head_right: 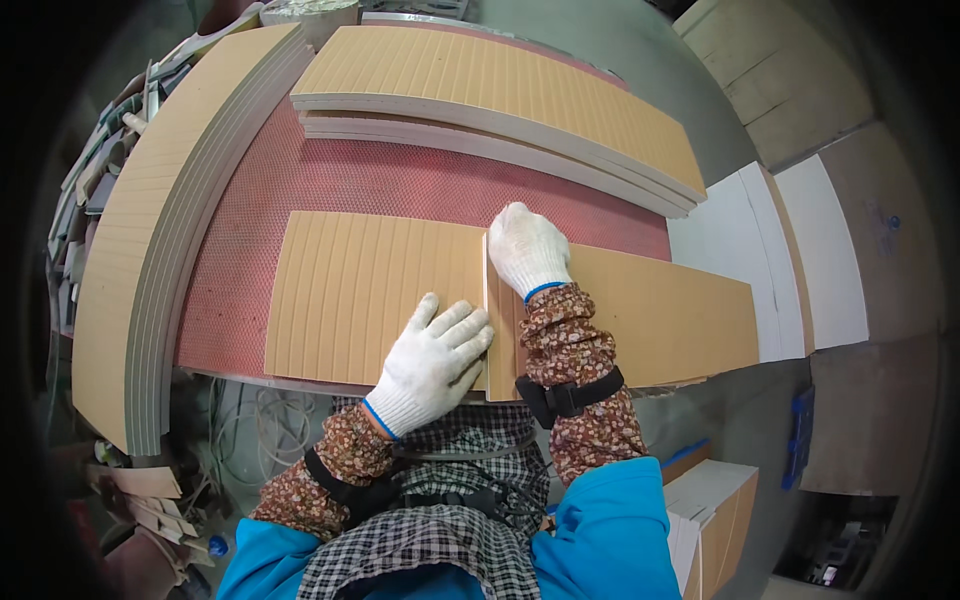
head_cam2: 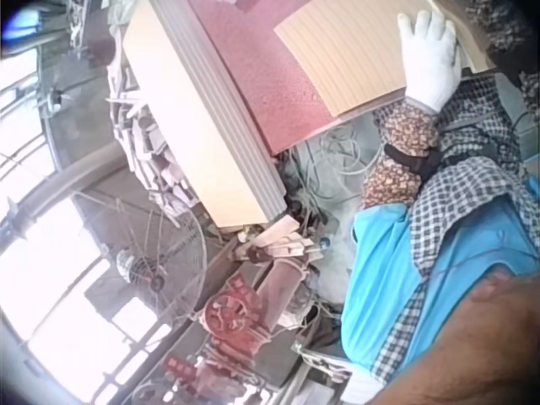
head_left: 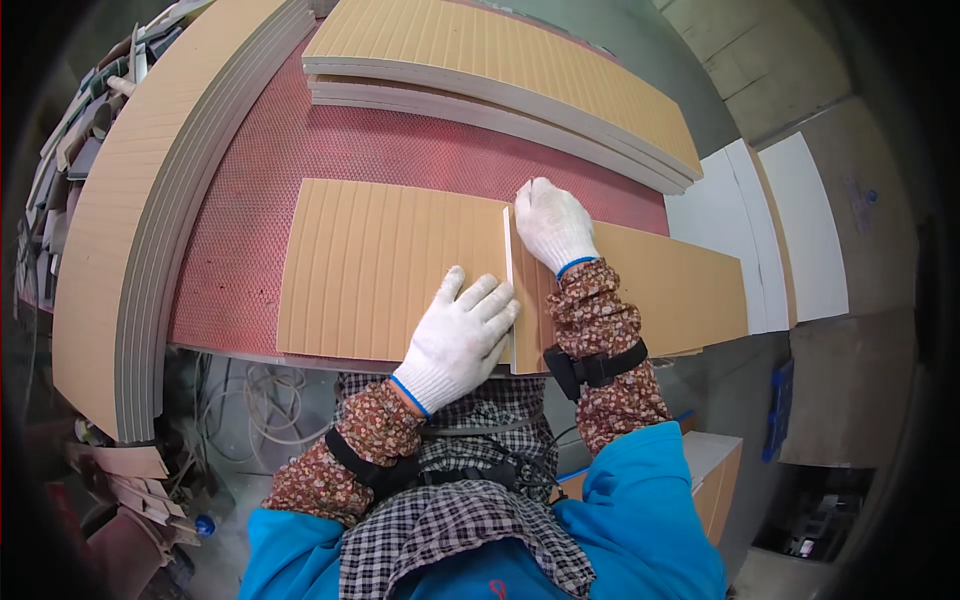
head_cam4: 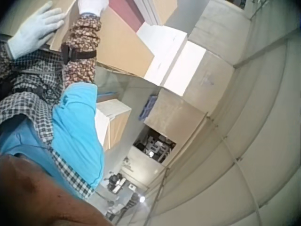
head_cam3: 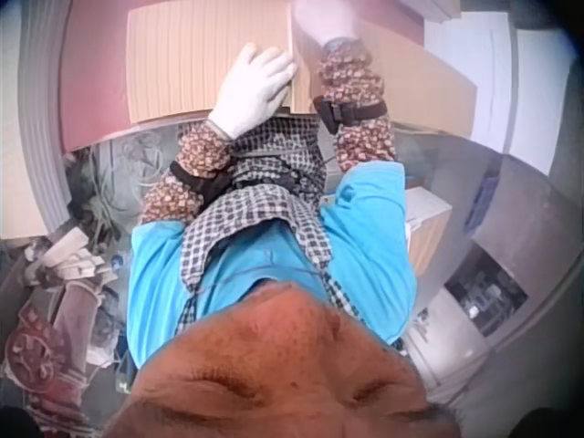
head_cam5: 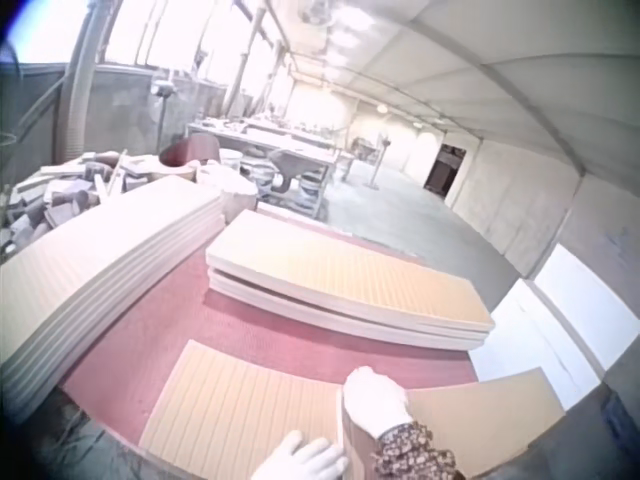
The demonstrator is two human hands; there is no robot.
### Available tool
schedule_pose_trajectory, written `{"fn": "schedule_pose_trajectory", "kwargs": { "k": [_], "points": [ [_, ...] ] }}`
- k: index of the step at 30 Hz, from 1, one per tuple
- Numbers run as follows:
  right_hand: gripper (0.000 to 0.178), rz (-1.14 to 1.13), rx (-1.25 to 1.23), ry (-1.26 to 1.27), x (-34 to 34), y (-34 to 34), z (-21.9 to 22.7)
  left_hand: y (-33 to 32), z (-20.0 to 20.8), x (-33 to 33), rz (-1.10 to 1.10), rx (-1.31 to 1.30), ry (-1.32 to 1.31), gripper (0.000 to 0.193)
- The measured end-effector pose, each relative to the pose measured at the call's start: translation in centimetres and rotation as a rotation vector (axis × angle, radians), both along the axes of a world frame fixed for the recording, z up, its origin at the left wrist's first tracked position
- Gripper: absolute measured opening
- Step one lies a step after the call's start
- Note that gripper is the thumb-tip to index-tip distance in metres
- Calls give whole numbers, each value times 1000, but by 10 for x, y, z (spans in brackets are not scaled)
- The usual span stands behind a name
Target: Applying finishing material to the edges of wood panels and stacking them in a manufacturing facility.
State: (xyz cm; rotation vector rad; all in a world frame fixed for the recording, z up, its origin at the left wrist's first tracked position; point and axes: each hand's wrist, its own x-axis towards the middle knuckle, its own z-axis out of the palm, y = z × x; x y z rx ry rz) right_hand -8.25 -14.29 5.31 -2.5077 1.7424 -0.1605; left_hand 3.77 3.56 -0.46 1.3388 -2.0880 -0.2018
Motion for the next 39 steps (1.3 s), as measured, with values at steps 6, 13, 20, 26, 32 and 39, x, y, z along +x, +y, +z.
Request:
{"fn": "schedule_pose_trajectory", "kwargs": {
  "k": [6,13,20,26,32,39],
  "points": [
    [36,38,50,-31,-26,81,-3,-1,-2,4,24,-5,-5,40],
    [33,4,-26,-22,-73,224,-3,0,3,6,7,40,8,41],
    [27,70,-58,-19,-49,154,-2,2,3,7,8,49,-11,41],
    [36,28,-39,-7,-6,14,-5,2,6,5,-4,43,-17,41],
    [37,57,-3,55,2,-9,-7,-1,0,4,-7,5,16,39],
    [29,26,19,-41,-51,154,-6,0,1,8,23,-8,51,37]
  ]
}}
